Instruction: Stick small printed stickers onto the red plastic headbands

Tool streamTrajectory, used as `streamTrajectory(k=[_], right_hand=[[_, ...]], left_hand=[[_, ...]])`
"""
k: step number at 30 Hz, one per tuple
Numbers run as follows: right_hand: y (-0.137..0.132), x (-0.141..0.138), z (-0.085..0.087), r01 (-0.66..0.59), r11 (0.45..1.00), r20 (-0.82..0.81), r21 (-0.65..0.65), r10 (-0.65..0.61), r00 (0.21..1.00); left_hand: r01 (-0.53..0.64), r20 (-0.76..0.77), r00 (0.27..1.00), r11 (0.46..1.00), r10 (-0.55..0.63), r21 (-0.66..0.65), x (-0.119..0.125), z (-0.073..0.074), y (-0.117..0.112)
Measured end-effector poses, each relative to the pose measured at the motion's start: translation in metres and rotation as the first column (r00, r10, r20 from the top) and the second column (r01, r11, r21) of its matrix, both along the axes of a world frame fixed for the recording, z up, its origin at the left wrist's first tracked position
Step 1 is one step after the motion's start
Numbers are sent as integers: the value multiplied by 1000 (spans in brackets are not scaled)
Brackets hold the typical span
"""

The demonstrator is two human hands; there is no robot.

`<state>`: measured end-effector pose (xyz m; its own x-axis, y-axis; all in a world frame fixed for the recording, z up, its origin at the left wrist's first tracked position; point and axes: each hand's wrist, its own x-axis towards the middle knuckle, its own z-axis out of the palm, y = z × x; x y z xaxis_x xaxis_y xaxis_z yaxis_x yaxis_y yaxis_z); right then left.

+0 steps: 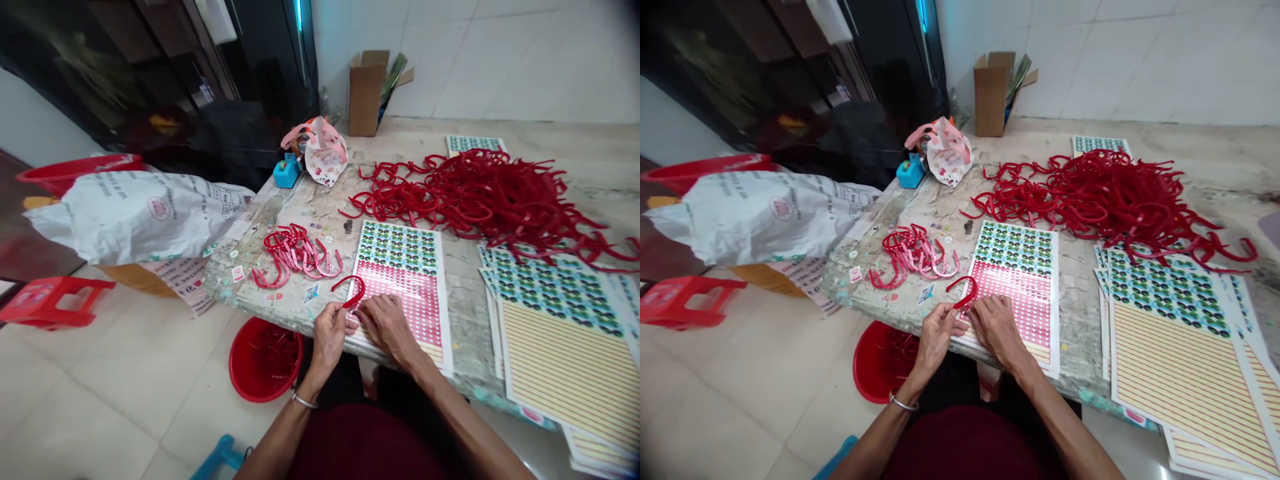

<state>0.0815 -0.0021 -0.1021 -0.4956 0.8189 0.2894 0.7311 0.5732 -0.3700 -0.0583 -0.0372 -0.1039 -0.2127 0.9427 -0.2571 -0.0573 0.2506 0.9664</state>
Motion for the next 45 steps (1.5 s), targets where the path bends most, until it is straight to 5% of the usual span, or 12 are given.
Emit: streamTrajectory(k=[11,45], right_hand=[[11,3,3,-151,987,-99,-60,145,984],[6,2,-2,-74,994,-126,-78,63,990]], left_hand=[[5,-32,999,1000,-5,-3,0,3,0],[19,-61,998,1000,-19,6,1,1,0]])
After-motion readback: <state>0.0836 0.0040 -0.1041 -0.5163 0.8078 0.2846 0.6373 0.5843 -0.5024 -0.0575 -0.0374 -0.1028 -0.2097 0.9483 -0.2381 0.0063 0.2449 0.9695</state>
